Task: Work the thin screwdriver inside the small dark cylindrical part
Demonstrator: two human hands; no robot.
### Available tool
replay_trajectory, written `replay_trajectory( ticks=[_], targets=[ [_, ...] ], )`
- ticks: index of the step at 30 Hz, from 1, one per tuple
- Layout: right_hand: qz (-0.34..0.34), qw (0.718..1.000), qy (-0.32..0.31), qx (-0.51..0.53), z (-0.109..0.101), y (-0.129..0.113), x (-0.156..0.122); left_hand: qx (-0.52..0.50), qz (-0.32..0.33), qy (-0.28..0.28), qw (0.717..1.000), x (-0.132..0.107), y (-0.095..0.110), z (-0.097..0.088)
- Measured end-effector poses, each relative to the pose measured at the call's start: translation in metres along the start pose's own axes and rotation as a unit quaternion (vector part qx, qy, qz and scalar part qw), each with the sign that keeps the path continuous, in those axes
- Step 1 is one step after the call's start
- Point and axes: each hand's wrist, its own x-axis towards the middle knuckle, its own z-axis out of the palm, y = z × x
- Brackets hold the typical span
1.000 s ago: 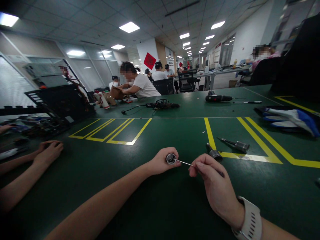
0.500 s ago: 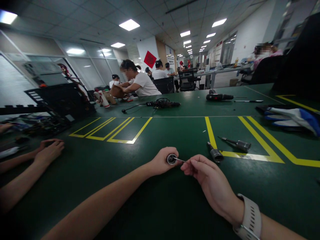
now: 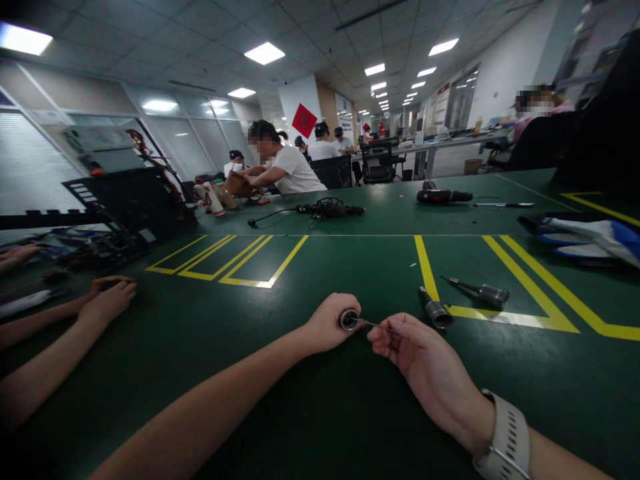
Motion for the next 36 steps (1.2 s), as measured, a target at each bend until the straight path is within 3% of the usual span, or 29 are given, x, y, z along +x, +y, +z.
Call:
replay_trajectory(
  ticks=[12,19,26,36],
  targets=[
    [-0.013,0.997,0.061,0.033,0.0012,-0.0046,-0.0001,-0.018,-0.053,-0.012,0.998,-0.0006,-0.0013,0.0],
    [-0.024,0.998,0.051,-0.008,-0.0014,-0.0023,-0.0007,-0.028,-0.072,0.011,0.997,-0.0011,-0.0012,0.0001],
    [-0.026,0.998,0.052,-0.009,-0.0002,-0.0033,-0.0012,-0.105,-0.148,0.029,0.983,-0.0028,0.0013,-0.0025],
    [-0.039,0.997,0.06,-0.003,-0.0021,-0.0028,0.0,-0.104,-0.053,0.072,0.991,0.0008,-0.0051,-0.0008]
  ],
)
